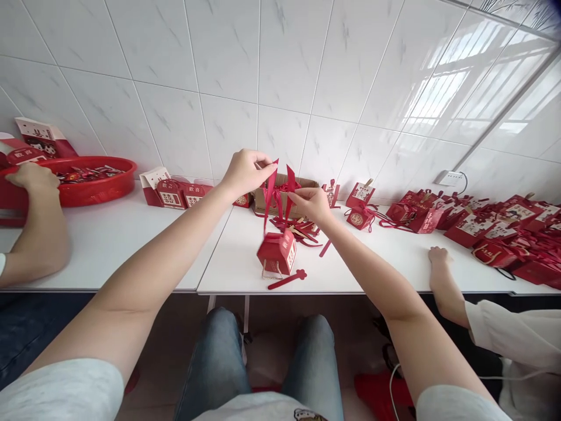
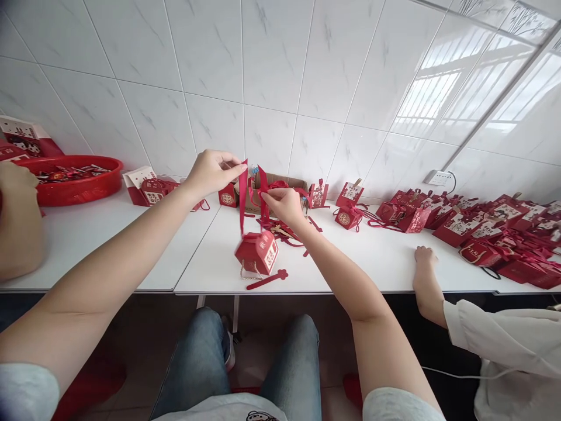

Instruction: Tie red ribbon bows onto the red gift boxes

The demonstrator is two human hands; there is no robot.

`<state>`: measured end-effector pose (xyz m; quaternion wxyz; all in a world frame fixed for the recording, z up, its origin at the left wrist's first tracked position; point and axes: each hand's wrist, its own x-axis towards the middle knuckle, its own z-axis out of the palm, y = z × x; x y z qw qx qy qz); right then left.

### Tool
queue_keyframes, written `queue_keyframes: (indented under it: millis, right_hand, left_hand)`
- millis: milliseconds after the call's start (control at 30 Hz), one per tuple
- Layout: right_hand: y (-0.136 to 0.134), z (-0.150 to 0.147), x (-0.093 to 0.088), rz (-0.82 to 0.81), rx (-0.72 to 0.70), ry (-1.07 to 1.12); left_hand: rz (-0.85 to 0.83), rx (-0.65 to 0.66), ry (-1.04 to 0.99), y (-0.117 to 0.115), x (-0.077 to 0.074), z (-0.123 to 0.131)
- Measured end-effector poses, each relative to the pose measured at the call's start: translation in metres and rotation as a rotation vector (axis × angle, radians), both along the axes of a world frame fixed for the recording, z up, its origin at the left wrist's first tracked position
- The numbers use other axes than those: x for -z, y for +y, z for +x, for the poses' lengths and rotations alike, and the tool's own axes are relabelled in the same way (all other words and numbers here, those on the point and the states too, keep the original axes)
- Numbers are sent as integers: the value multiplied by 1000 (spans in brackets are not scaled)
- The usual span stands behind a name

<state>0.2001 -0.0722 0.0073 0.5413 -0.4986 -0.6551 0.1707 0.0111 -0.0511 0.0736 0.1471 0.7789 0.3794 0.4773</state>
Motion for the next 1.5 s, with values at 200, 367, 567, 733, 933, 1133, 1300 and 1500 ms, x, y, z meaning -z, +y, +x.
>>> queue_keyframes:
  millis: [200, 367, 567, 733, 933, 1133, 1300, 1500]
  right_hand:
    - [4, 1, 5, -9, -34, 212]
    - [19, 1, 18, -55, -82, 425]
    - [29, 2, 22, -40, -133, 520]
    - [26, 2, 16, -5, -143, 541]
    - [22, 3, 8, 21, -145, 546]
    - [20, -1, 3, 57, -114, 534]
    - [21, -3, 2, 75, -113, 493]
    - [23, -10, 1, 83, -205, 491]
  left_hand:
    - [35, -34, -7, 8, 1, 2]
    - [-38, -8, 5, 18, 1, 8]
    - [-66, 104, -84, 30, 12, 8]
    - [-179, 166, -170, 34, 24, 7]
    - [-168, 158, -167, 33, 25, 7]
    - [-126, 187, -170, 32, 21, 12]
    - [-125, 216, -178, 30, 20, 15]
    - [-95, 220, -114, 27, 18, 17]
